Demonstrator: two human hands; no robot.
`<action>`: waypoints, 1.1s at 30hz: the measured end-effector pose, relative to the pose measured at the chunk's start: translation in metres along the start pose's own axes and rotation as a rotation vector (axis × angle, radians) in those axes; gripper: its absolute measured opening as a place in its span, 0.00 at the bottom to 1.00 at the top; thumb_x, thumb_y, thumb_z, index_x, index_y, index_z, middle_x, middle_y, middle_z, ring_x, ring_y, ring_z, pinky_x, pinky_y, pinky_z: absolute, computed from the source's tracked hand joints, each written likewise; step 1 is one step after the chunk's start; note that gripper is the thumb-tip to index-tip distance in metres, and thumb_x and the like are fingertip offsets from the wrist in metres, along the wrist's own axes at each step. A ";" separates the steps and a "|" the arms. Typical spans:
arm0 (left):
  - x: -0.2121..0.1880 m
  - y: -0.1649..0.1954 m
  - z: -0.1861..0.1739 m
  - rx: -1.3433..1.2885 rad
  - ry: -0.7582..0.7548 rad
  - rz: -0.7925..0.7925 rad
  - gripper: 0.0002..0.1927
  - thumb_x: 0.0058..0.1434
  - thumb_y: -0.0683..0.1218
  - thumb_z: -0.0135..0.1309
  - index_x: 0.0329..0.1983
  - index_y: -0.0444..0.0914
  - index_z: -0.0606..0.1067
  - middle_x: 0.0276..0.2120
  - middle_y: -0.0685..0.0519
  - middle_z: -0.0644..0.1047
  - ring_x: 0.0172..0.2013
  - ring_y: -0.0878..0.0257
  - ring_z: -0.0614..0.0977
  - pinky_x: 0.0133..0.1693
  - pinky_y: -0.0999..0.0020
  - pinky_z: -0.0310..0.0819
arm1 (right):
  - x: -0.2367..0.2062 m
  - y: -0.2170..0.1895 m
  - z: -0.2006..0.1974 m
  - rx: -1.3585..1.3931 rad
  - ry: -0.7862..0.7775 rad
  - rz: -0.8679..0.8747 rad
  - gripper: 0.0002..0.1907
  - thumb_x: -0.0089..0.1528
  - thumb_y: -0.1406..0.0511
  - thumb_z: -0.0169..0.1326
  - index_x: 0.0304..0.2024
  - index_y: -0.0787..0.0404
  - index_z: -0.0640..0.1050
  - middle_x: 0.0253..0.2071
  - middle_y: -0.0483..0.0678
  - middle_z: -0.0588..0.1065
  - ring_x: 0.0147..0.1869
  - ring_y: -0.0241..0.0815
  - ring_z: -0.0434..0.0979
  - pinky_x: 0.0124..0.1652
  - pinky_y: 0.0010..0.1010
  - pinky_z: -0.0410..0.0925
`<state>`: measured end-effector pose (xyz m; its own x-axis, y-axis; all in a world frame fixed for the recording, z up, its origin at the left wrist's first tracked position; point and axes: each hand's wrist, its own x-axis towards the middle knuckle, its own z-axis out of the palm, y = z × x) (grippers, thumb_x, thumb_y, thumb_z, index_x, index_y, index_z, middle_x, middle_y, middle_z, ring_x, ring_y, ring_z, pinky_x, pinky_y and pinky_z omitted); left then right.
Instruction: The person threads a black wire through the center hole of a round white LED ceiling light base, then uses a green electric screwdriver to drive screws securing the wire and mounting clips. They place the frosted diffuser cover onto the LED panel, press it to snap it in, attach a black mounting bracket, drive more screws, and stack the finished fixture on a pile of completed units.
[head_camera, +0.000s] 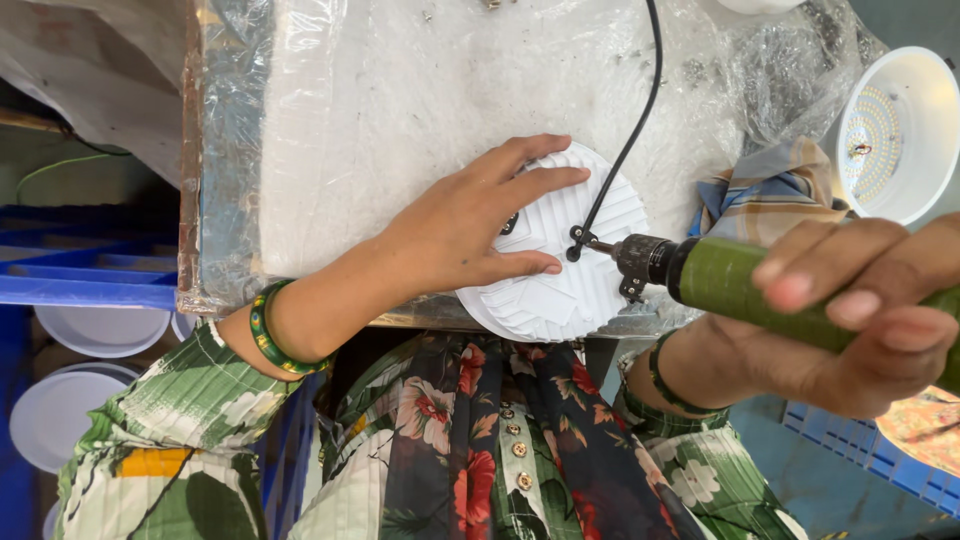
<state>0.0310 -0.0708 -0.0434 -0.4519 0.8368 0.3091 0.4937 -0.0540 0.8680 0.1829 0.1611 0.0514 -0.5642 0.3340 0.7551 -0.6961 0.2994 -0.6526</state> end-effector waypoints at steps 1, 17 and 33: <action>0.000 0.000 0.001 0.000 0.004 0.001 0.38 0.59 0.59 0.66 0.70 0.47 0.66 0.71 0.45 0.62 0.68 0.45 0.69 0.63 0.54 0.69 | 0.001 0.001 0.001 0.012 -0.002 0.004 0.14 0.68 0.57 0.46 0.33 0.59 0.66 0.33 0.44 0.63 0.21 0.35 0.66 0.24 0.30 0.66; -0.002 -0.006 0.006 -0.030 0.029 -0.010 0.40 0.58 0.57 0.68 0.71 0.47 0.65 0.71 0.46 0.62 0.69 0.45 0.68 0.65 0.54 0.69 | -0.009 0.007 0.027 -0.123 0.161 0.016 0.13 0.72 0.60 0.47 0.37 0.62 0.64 0.32 0.47 0.60 0.18 0.35 0.57 0.22 0.29 0.58; 0.011 0.001 -0.003 -0.227 0.067 -0.214 0.52 0.41 0.54 0.72 0.70 0.42 0.65 0.69 0.47 0.66 0.72 0.49 0.66 0.73 0.48 0.61 | 0.015 0.010 -0.017 -0.015 -0.430 0.422 0.08 0.68 0.60 0.48 0.40 0.56 0.70 0.29 0.40 0.65 0.28 0.30 0.69 0.31 0.26 0.65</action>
<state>0.0247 -0.0632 -0.0381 -0.5794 0.8049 0.1281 0.2069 -0.0068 0.9783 0.1751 0.1841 0.0555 -0.9217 0.0362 0.3863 -0.3681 0.2332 -0.9001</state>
